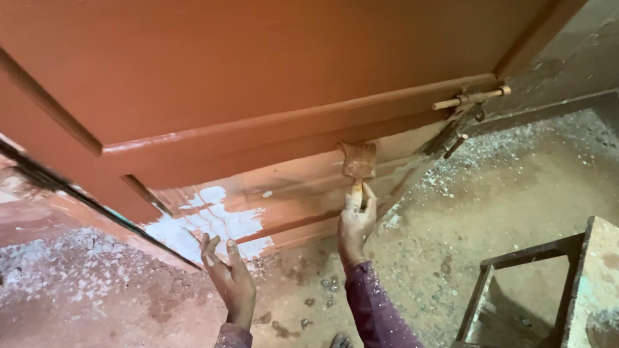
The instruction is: The person paints a wooden door with a paintbrush, applying reddish-brown paint over unpainted patches on the lower panels and rails, working across different sections of the door. At the end they dip the brush into a paint container on a small table.
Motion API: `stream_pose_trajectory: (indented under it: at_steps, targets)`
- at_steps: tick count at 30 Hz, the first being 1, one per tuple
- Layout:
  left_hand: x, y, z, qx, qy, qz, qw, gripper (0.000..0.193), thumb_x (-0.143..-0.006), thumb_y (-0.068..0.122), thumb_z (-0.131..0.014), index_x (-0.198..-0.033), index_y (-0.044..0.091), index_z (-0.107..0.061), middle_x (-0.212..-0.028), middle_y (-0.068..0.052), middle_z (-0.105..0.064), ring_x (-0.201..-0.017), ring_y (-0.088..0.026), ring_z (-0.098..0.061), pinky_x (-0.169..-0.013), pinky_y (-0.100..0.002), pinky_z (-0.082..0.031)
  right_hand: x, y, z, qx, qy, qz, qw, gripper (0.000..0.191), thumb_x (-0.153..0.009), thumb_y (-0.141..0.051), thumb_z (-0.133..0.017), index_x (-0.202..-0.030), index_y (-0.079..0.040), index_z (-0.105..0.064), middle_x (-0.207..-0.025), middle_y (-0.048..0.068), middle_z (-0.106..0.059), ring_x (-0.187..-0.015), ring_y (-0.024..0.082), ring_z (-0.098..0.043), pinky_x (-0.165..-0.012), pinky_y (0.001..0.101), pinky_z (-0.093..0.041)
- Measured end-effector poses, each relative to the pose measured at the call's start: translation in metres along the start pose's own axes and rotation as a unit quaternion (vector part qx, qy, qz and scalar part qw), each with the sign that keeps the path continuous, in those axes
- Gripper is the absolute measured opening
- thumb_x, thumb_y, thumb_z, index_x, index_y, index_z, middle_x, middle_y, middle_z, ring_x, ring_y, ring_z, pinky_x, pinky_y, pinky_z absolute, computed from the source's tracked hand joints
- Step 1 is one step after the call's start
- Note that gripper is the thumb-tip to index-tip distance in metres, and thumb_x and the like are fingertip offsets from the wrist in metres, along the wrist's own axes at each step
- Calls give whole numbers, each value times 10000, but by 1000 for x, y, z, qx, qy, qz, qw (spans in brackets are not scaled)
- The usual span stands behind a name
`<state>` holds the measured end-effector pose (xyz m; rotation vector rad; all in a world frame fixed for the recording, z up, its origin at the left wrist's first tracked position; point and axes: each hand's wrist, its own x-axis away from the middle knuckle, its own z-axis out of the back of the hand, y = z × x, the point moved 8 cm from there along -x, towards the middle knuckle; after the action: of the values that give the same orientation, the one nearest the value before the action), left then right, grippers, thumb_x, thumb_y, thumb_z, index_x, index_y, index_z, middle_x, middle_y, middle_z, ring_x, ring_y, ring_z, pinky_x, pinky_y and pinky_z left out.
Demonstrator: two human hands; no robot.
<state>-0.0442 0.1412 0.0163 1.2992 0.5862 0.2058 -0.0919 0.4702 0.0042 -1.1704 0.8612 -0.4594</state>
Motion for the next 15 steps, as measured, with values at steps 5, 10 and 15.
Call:
stream_pose_trajectory:
  at_steps: [5,10,15]
  targets:
    - [-18,-10,26,12,5,-3,1000,347,-1080,215,-520,-1317,-36,-476,-1556,-258,-396,-1457,-364,-391,-1204,-463,-292,90,-33,-87,-119,-200,-147,961,415,-1006,-249,-621,-1374,-58,-600,-1051,83,-659,-914,158,-584,-820,304,-522]
    - [-36,-16,39,53,24,-13,998,327,-1091,201,-505,-1316,-33,-473,-1525,-232,-417,-1430,-338,-408,-1197,-449,-304,153,-67,-137,-102,-429,-32,897,485,-937,-221,-698,-1387,-70,-599,-1262,19,-631,-1093,122,-590,-904,279,-517]
    - [-43,-28,41,118,18,-15,993,286,-1099,194,-505,-1290,-18,-479,-1493,-196,-436,-1389,-294,-435,-1196,-424,-325,57,5,-66,-67,-127,-96,985,304,-993,-248,-707,-1214,-39,-695,-1101,87,-714,-971,163,-648,-854,298,-557]
